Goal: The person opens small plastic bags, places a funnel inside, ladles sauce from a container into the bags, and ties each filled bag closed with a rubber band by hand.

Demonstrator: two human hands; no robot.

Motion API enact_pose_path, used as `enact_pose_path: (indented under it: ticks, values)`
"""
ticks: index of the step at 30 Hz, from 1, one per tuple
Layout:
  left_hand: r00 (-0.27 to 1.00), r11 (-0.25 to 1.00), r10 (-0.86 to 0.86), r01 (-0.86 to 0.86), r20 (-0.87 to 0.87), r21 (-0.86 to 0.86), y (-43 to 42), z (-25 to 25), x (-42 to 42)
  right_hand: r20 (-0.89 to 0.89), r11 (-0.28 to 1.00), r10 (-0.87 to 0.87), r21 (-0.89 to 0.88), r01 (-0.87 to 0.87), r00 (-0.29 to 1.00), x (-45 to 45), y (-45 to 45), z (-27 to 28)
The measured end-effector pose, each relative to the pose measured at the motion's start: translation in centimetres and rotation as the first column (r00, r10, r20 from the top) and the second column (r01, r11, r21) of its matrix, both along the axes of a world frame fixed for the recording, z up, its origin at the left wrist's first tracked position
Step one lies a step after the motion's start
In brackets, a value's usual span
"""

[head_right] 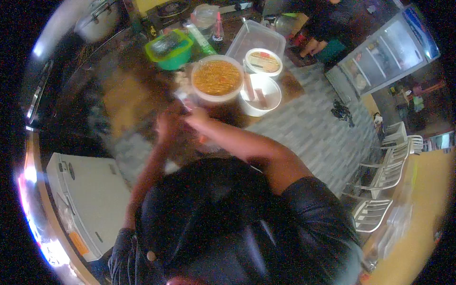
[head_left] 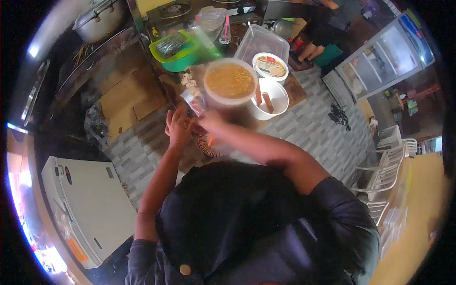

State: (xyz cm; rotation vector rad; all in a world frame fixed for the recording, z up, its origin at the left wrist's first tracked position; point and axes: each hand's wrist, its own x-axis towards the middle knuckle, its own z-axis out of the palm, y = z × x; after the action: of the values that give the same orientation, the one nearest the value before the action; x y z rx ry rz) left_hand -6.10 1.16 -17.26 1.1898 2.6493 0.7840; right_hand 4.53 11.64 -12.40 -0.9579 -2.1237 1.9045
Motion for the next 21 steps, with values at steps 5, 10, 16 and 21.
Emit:
enact_pose_path:
  ticks: [5, 10, 16, 21]
  values:
    - [0.989, 0.982, -0.146, 0.149, -0.040, 0.113, -0.3, 0.8, 0.1, 0.040, 0.973, -0.009, -0.231, 0.018, 0.999, 0.7, -0.1, 1.6]
    - [0.980, 0.969, -0.199, 0.201, -0.023, 0.147, 0.2, -0.1, 0.0, 0.048, 0.964, 0.008, -0.265, 0.004, 0.999, 0.4, 0.4, 0.6]
    - [0.872, 0.938, -0.220, 0.067, 0.437, 0.340, 0.3, -1.3, 0.0, 0.036, 0.998, 0.042, 0.036, -0.044, 0.998, 0.7, 0.0, 2.5]
    - [0.854, 0.935, -0.239, 0.073, 0.462, 0.348, 0.4, -0.3, 0.1, 0.089, 0.989, 0.081, 0.119, -0.091, 0.993, 1.2, -0.4, 4.0]
